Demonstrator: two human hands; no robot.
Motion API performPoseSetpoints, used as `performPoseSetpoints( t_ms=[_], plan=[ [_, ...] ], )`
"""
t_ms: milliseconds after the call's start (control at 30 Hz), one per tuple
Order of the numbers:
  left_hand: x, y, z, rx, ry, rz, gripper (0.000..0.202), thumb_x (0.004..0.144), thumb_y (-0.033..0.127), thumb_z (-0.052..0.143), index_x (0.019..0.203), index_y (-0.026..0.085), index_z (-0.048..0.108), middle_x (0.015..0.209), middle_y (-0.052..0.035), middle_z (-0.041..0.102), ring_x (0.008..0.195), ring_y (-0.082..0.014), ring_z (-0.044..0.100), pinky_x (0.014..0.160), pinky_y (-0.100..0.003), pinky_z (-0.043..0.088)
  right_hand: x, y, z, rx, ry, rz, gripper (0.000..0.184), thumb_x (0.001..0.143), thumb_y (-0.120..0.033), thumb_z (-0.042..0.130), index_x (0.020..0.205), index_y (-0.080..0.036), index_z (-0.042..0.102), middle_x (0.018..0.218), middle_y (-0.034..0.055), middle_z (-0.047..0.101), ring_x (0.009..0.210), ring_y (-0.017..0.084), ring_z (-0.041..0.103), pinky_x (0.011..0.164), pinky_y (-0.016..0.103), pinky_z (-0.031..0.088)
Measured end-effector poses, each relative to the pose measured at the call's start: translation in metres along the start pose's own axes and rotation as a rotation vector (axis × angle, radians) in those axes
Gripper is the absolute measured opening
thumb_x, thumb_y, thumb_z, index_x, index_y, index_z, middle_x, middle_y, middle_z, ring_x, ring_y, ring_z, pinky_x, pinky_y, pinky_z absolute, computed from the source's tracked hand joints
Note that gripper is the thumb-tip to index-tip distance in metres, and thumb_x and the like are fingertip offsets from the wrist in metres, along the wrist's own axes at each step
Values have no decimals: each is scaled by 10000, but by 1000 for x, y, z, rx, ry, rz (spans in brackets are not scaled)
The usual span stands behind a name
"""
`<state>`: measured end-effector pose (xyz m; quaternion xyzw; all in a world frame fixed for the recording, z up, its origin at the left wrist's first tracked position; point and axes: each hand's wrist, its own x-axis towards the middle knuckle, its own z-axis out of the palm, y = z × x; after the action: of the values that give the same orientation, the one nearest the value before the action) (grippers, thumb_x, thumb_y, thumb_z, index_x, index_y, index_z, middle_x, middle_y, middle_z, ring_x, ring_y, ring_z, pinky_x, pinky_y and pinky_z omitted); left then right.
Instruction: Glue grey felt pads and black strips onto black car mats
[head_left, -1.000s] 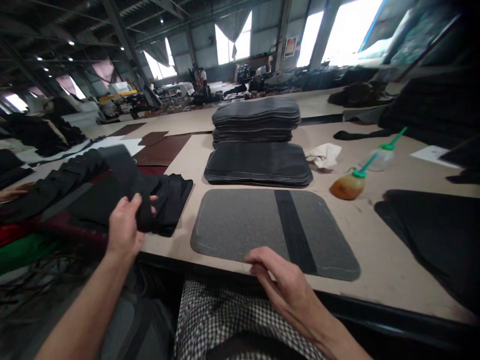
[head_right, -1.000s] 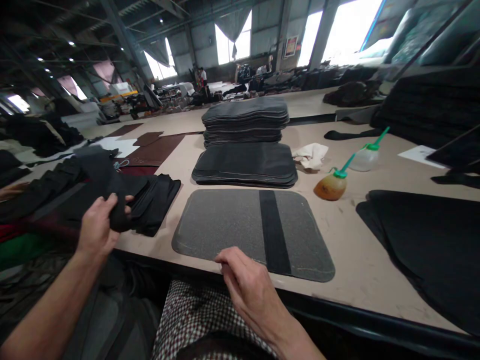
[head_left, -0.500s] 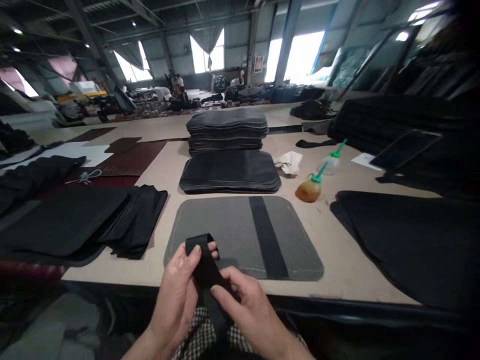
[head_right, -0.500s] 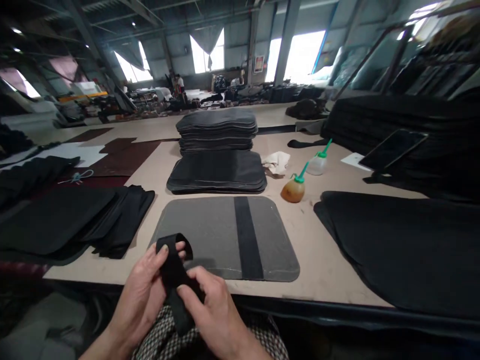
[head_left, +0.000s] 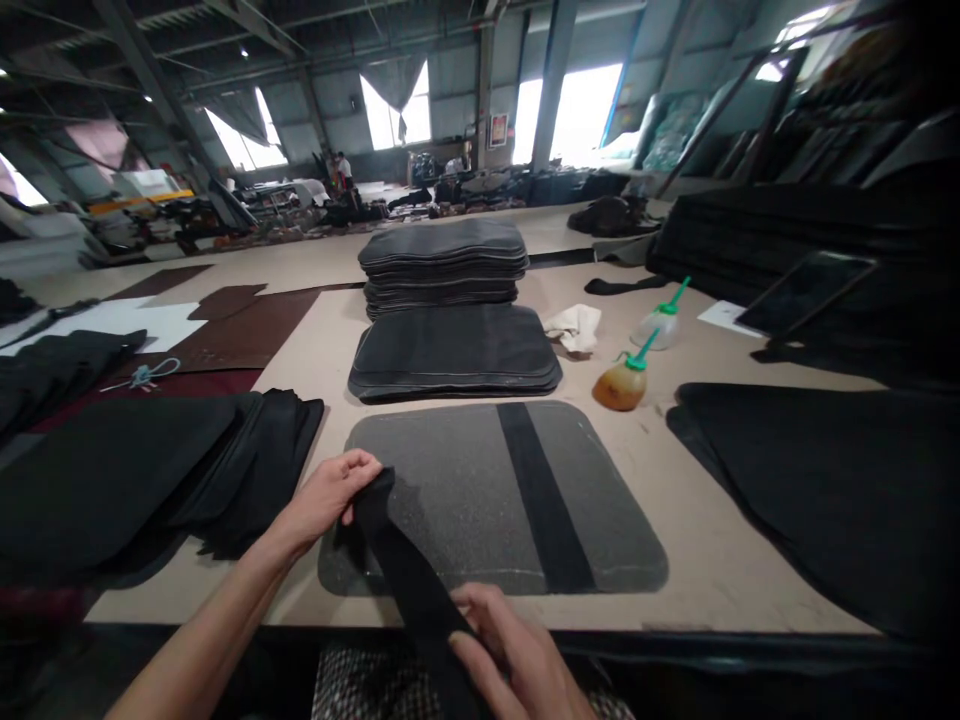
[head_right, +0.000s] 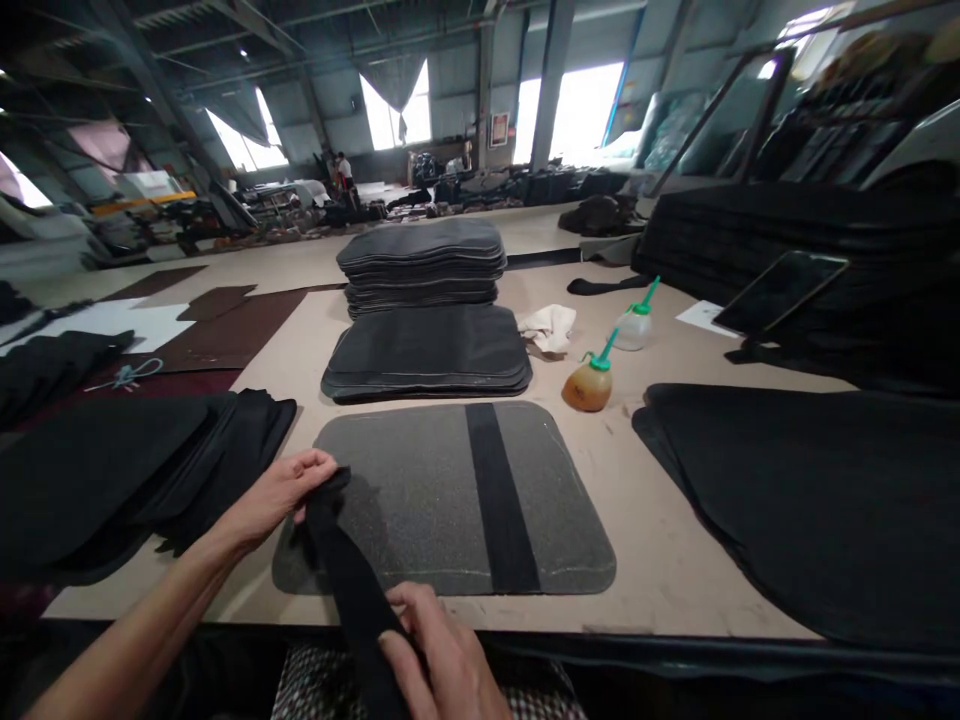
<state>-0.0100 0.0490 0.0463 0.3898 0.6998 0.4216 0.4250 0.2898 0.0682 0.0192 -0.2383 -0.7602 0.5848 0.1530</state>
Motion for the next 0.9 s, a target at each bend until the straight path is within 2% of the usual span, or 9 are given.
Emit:
performPoseSetpoints(
  t_ms=[67,167,233,333,433,567,733,900],
  plan=[
    [22,-1,-6,266,12,106,399,857,596,603,831,198,602,616,57,534,470,-98,458,465,-216,328,7,0,2,-33,28,-34,279,1007,-311,383,1258,-238,478,825,6,598,764,169,612,721,312,477],
    [57,0,-9,569,93,328,378,894,564,558,788,203,598,651,41,567,586,-135,537,572,-244,386,19,-1,7,-21,61,-30,295,1003,-347,408,1275,-234,426,738,-41,502,607,134,562,598,270,468],
    [79,1,-8,652,148,432,353,923,525,532,790,205,596,723,20,603,703,-160,571,664,-261,416,29,-3,11,59,52,30,301,1003,-390,425,1263,-238,400,756,-54,481,535,106,561,522,236,468],
    [109,0,-2,687,199,511,291,952,460,519,845,204,606,849,-15,635,845,-186,578,781,-290,429,46,-7,16,211,31,132,302,1003,-449,424,1225,-250,376,778,-63,473,499,105,617,408,184,445],
    [131,-4,4,770,231,564,250,956,420,542,872,202,631,917,-47,638,930,-211,558,855,-328,418,61,-8,18,264,41,145,266,995,-445,432,1156,-239,382,701,-91,451,459,109,618,355,154,414],
    [143,-9,6,899,248,582,245,953,416,567,867,201,646,928,-65,636,933,-229,538,838,-359,394,72,-5,18,261,64,153,260,976,-453,459,1102,-236,391,654,-106,463,405,97,571,330,152,400],
    [144,-12,4,1008,256,580,260,964,437,552,876,208,639,938,-67,643,935,-237,535,789,-359,366,74,-4,19,231,57,167,255,965,-444,474,1090,-233,404,619,-107,478,394,103,564,319,153,369],
    [147,-12,2,1064,257,598,276,967,451,549,896,204,649,947,-72,650,955,-244,534,807,-369,345,75,-4,21,254,50,176,219,953,-404,477,1065,-229,410,622,-109,482,372,95,542,298,150,350]
  ],
)
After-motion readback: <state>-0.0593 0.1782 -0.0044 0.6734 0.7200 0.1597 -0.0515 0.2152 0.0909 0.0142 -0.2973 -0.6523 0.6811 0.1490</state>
